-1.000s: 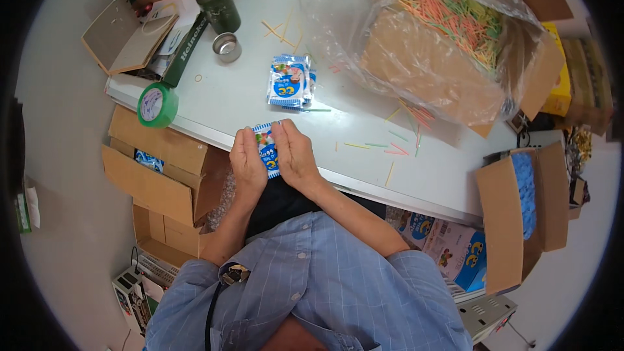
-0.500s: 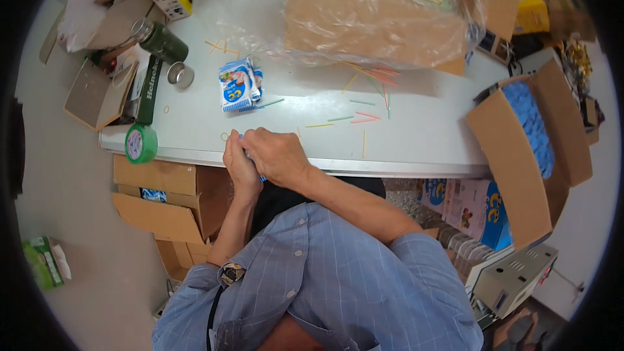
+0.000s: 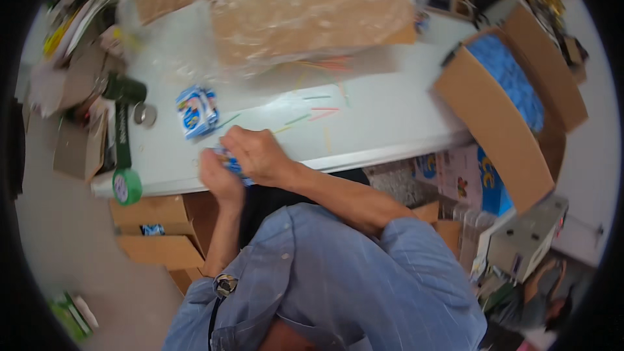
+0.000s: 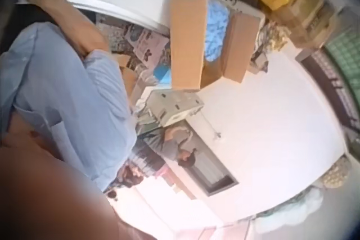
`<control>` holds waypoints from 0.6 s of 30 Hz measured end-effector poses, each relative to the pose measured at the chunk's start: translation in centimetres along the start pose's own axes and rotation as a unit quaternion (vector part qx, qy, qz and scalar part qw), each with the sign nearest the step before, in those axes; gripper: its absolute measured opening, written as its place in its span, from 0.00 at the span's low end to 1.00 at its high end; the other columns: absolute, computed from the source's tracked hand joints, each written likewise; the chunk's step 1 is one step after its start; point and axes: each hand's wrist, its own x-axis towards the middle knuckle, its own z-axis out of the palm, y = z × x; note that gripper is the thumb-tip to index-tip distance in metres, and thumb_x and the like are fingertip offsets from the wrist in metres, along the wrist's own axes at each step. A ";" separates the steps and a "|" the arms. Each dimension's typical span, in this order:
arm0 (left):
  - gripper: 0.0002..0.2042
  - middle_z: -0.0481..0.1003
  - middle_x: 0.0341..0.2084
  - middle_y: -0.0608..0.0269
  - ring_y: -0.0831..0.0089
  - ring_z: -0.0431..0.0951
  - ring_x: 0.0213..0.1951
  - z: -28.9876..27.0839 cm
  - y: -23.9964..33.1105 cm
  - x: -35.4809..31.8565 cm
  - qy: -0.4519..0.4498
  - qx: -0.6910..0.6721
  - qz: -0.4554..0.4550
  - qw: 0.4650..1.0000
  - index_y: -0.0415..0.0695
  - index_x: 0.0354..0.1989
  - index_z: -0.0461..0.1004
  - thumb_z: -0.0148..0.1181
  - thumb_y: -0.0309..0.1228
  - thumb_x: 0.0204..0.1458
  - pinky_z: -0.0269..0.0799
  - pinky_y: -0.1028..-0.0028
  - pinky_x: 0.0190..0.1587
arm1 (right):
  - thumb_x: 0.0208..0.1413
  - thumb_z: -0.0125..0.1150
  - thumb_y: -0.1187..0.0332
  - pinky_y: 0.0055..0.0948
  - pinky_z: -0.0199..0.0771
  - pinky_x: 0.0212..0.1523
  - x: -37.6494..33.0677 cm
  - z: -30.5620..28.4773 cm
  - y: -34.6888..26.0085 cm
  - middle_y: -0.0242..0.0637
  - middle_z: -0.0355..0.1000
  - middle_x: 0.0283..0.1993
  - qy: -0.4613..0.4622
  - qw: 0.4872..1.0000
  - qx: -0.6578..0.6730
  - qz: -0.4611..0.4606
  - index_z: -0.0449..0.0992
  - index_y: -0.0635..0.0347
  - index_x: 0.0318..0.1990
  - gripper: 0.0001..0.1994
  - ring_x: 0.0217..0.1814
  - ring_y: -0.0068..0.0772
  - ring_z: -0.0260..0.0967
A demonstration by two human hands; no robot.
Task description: Packaging small colored sticks into plastic pouches.
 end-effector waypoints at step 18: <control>0.16 0.70 0.32 0.66 0.80 0.70 0.34 1.8 -1.4 1.9 -0.061 -0.121 -0.022 0.990 0.36 0.44 0.67 0.43 0.40 0.68 0.69 0.76 0.38 | 0.61 0.53 0.63 0.46 0.70 0.26 0.3 -1.8 -0.2 0.47 0.71 0.24 0.063 0.997 0.038 0.010 0.70 0.59 0.30 0.11 0.27 0.55 0.71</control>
